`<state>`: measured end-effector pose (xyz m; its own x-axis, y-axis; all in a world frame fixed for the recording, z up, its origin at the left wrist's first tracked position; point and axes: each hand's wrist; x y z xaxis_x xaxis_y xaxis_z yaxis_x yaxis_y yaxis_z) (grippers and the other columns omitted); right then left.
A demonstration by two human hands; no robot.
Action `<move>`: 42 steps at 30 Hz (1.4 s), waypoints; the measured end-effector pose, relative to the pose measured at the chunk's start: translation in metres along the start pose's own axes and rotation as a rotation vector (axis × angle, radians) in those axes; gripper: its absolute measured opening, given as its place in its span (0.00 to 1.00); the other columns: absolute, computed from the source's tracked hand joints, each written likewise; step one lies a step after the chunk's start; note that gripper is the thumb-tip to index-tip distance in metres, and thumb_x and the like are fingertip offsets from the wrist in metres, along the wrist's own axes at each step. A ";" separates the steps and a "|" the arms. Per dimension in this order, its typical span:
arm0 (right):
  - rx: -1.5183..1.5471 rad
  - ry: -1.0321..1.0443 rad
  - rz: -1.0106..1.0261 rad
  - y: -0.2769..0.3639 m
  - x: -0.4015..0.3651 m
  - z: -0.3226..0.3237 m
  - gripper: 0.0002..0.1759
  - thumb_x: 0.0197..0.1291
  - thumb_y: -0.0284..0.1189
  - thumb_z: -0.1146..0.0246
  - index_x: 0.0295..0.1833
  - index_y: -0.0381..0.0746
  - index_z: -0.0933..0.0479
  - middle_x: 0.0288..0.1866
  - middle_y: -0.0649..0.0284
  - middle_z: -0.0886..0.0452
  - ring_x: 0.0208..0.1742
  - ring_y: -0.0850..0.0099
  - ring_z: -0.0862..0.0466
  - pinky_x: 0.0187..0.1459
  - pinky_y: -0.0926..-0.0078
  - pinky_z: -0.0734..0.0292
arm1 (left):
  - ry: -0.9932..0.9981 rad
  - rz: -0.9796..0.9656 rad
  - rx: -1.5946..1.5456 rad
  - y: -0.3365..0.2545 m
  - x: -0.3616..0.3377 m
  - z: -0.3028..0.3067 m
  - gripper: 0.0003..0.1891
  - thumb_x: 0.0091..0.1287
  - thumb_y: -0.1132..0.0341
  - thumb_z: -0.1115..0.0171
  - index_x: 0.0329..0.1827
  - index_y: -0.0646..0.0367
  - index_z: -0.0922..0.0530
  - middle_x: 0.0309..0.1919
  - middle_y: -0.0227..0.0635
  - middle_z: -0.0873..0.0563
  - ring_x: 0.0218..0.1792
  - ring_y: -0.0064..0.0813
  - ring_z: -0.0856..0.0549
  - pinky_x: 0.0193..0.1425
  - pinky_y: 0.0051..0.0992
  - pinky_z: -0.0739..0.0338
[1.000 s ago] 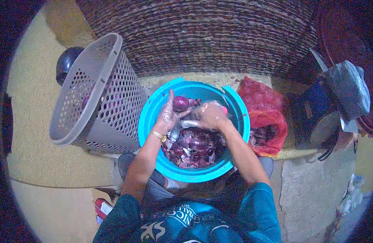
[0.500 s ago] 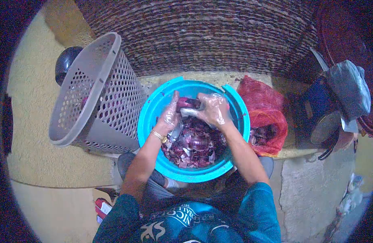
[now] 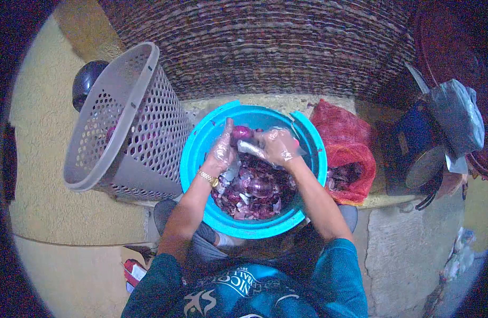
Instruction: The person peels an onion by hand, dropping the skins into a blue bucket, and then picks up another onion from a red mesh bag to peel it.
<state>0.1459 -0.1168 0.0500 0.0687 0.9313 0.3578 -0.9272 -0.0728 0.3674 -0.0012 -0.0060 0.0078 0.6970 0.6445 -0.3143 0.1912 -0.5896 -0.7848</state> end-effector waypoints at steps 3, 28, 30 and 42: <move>-0.079 0.092 -0.003 -0.002 0.000 0.000 0.33 0.57 0.62 0.41 0.28 0.40 0.20 0.23 0.50 0.20 0.30 0.50 0.17 0.34 0.53 0.26 | 0.035 -0.020 -0.018 -0.001 0.003 0.004 0.34 0.64 0.33 0.44 0.53 0.57 0.24 0.46 0.35 0.15 0.46 0.31 0.16 0.52 0.38 0.21; -0.016 -0.161 -0.047 -0.003 0.000 0.005 0.32 0.50 0.61 0.34 0.24 0.39 0.22 0.20 0.54 0.20 0.26 0.55 0.17 0.31 0.56 0.25 | -0.019 0.028 0.065 0.001 0.001 0.001 0.33 0.68 0.35 0.49 0.56 0.59 0.24 0.51 0.38 0.16 0.53 0.33 0.17 0.60 0.41 0.23; 0.008 -0.155 -0.049 -0.003 0.000 0.006 0.31 0.51 0.61 0.35 0.24 0.39 0.21 0.20 0.53 0.20 0.26 0.55 0.17 0.30 0.56 0.25 | 0.008 0.001 0.056 0.002 0.003 0.004 0.31 0.67 0.36 0.46 0.56 0.55 0.25 0.48 0.35 0.16 0.49 0.31 0.17 0.53 0.39 0.21; 0.031 0.041 -0.128 -0.006 0.002 0.003 0.36 0.61 0.64 0.48 0.31 0.41 0.16 0.24 0.47 0.19 0.30 0.49 0.17 0.33 0.52 0.25 | 0.033 -0.044 0.039 0.003 0.004 0.004 0.30 0.68 0.37 0.48 0.52 0.59 0.22 0.49 0.39 0.15 0.50 0.32 0.16 0.59 0.40 0.21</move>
<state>0.1526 -0.1154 0.0508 0.1704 0.9474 0.2709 -0.8998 0.0376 0.4347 -0.0004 -0.0029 0.0024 0.7110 0.6525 -0.2621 0.1955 -0.5415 -0.8176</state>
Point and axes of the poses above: each hand's wrist, its own x-axis towards the middle knuckle, its own z-axis out of the back of the hand, y = z × x
